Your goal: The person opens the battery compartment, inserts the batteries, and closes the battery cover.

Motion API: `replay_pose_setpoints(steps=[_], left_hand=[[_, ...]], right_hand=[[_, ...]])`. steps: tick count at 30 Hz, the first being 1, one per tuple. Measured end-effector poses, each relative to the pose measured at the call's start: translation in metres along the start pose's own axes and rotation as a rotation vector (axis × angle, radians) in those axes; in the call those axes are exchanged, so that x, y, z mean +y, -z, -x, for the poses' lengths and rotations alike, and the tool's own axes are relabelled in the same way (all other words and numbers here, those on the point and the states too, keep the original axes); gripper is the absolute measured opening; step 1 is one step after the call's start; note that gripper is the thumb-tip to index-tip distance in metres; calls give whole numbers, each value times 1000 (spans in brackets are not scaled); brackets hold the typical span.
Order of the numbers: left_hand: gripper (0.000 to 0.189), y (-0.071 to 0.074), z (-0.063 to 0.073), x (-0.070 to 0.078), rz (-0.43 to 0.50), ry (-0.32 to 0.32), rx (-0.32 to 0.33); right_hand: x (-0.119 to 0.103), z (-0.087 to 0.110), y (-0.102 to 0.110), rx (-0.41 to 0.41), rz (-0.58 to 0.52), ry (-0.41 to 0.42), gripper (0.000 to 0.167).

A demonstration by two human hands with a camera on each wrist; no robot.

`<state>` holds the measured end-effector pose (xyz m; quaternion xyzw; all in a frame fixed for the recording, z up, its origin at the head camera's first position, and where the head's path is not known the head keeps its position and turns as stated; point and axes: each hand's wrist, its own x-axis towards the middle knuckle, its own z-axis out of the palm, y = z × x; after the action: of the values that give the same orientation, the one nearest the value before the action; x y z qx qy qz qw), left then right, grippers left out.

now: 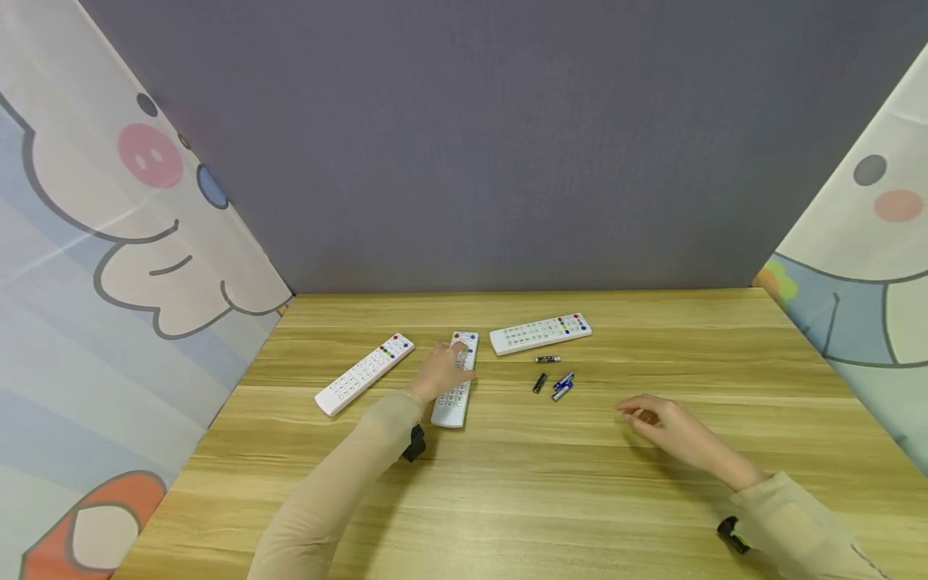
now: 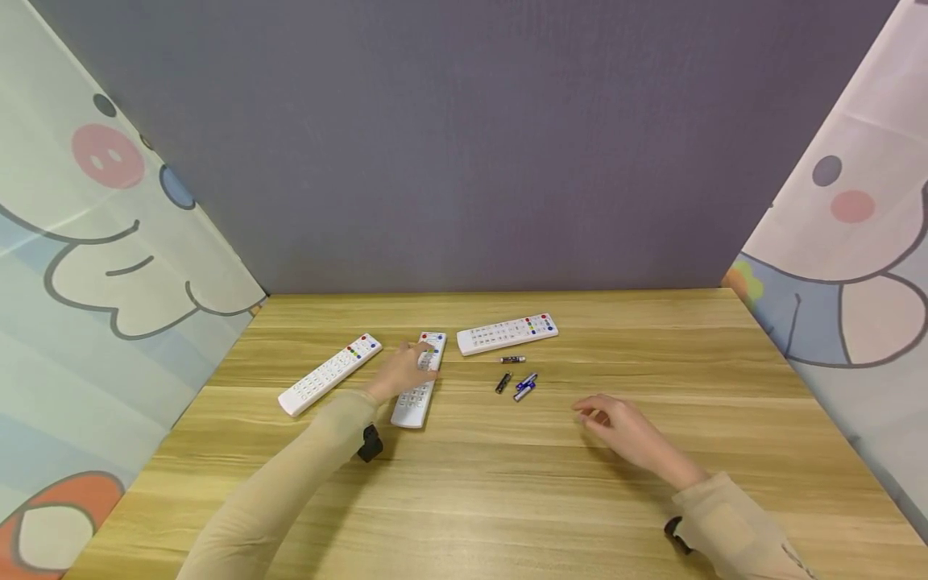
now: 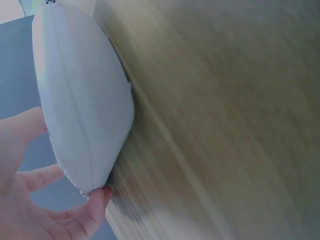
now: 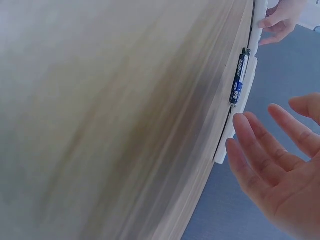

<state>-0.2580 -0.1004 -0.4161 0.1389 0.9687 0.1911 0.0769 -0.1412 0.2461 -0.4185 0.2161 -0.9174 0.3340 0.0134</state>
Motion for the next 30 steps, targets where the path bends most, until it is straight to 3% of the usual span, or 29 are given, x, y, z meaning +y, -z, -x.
replay_pose_setpoints(steps=[5, 12, 20, 30], left_hand=[[59, -3, -2, -2, 11, 11, 25], [59, -4, -1, -5, 129, 28, 47], [54, 1, 5, -6, 351, 11, 71], [54, 13, 18, 4, 654, 8, 108]], right_hand=[[0, 0, 0, 0, -1, 1, 21], [0, 0, -1, -3, 2, 9, 21], [-3, -1, -1, -23, -21, -10, 22], [-16, -2, 0, -42, -14, -11, 23]])
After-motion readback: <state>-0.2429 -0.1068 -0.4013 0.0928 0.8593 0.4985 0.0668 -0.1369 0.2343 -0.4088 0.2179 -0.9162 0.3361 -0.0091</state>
